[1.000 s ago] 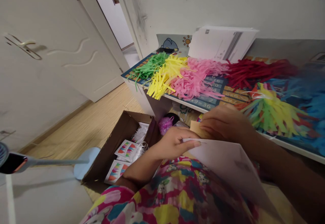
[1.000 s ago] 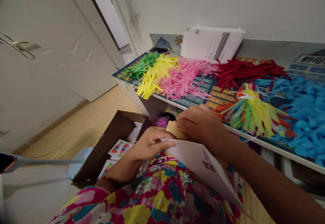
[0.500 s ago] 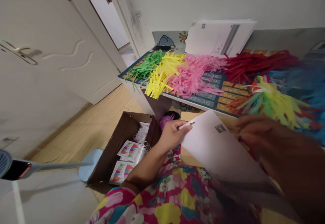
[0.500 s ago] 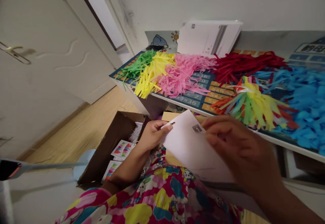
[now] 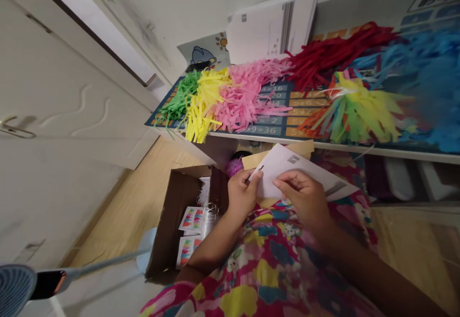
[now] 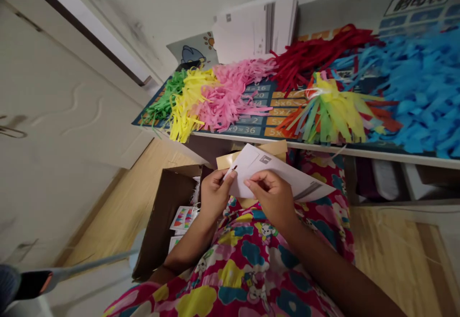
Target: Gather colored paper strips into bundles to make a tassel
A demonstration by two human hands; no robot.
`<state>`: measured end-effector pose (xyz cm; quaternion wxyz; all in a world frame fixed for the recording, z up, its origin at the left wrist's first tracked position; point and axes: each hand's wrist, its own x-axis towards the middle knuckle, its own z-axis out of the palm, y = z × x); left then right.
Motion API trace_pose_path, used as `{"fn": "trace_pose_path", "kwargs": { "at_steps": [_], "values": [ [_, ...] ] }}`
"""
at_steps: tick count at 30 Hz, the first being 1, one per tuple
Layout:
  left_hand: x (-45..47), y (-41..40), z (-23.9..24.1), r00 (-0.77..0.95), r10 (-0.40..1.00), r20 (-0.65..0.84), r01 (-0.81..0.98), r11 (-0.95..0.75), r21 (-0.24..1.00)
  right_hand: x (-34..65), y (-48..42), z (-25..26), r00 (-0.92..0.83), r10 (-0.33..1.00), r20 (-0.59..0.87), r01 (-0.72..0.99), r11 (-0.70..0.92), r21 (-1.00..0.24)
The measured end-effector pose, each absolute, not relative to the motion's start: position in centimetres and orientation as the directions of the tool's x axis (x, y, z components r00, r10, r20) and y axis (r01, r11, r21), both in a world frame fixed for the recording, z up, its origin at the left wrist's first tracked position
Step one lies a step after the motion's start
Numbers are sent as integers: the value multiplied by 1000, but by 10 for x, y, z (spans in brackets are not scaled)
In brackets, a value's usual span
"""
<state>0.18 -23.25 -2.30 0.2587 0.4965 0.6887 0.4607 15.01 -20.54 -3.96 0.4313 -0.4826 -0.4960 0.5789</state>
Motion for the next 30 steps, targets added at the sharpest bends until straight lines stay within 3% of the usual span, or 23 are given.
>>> {"fn": "trace_pose_path", "kwargs": {
  "at_steps": [15,30],
  "values": [
    [10,-233,-25,-385,899,209,514,21,858,141,-207,-47,23,999,-36,56,-37,-998],
    [14,-237,-22,-366,902,229,497,-19,867,135,-206,-53,44,996,77,138,70,-988]
  ]
}}
